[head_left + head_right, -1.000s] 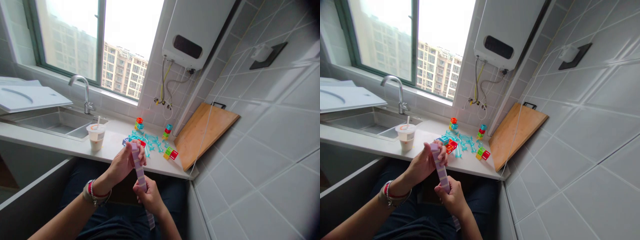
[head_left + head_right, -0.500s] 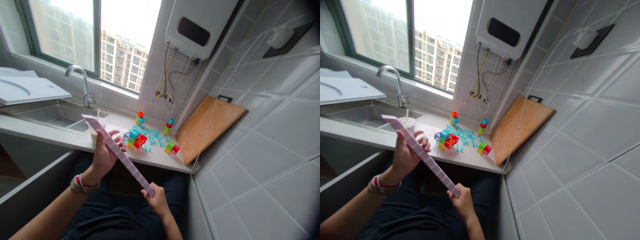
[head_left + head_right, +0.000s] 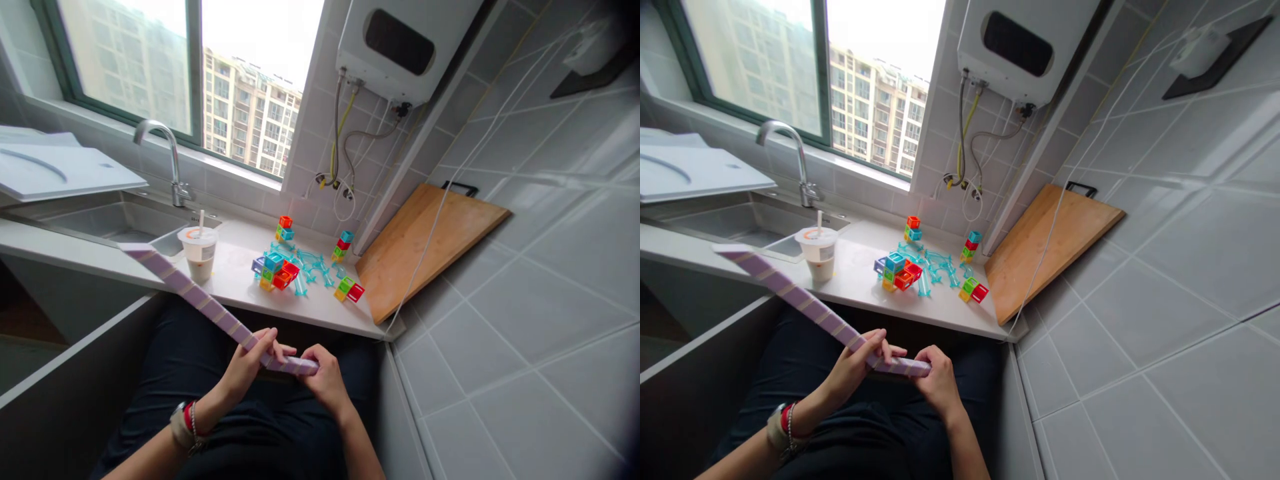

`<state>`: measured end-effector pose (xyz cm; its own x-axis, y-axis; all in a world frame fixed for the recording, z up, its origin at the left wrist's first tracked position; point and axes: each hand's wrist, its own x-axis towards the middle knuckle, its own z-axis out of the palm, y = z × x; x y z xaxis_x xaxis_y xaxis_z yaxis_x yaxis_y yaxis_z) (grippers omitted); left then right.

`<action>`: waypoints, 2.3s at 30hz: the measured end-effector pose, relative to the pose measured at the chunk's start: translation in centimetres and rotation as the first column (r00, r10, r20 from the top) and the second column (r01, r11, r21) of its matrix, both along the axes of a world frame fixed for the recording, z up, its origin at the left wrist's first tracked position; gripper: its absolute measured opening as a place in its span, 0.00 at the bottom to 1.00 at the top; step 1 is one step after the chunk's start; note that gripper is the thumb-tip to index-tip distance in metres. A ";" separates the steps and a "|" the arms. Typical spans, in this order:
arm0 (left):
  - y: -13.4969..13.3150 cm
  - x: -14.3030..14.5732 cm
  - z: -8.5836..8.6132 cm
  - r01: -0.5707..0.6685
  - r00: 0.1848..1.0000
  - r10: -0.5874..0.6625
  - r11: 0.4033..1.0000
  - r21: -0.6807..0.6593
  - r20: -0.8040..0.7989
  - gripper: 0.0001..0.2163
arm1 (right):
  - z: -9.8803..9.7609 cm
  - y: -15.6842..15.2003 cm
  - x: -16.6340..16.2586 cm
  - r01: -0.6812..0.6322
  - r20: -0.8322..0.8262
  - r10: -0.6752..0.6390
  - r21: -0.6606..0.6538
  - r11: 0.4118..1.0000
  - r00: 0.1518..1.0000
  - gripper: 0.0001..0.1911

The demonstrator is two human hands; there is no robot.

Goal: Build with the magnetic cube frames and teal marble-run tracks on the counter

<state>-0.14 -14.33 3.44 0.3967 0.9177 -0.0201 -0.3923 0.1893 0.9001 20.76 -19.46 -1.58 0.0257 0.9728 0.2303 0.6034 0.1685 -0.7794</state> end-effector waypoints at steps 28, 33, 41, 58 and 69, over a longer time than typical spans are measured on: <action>-2.4 1.9 -1.8 0.078 0.985 -0.097 0.987 -0.138 -0.142 0.19 | 6.2 2.5 -3.8 0.234 -0.964 -0.097 -0.037 0.971 0.249 0.21; -2.5 2.0 -2.4 0.128 0.971 -0.148 0.985 -0.114 -0.186 0.19 | 5.8 2.3 -3.7 0.276 -0.958 -0.055 0.025 0.961 0.281 0.20; -2.4 1.8 -3.3 0.094 0.959 -0.092 0.996 -0.006 -0.266 0.18 | 4.7 1.6 -3.2 0.324 -0.471 -0.233 0.120 0.938 0.851 0.18; -2.0 1.2 -0.3 0.116 0.971 -0.134 0.988 -0.098 -0.199 0.18 | 4.7 0.9 1.1 -0.169 -0.375 0.115 -0.115 0.979 0.920 0.24; -1.7 1.0 -1.5 0.223 0.933 -0.241 0.970 -0.095 -0.268 0.21 | 5.9 0.2 1.3 -0.239 -0.320 0.169 -0.194 0.951 0.932 0.19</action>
<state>0.81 -16.07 1.96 0.5692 0.7942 -0.2129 -0.0692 0.3043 0.9501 22.06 -19.27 4.33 -0.1463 0.9891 0.0161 0.3102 0.0613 -0.9487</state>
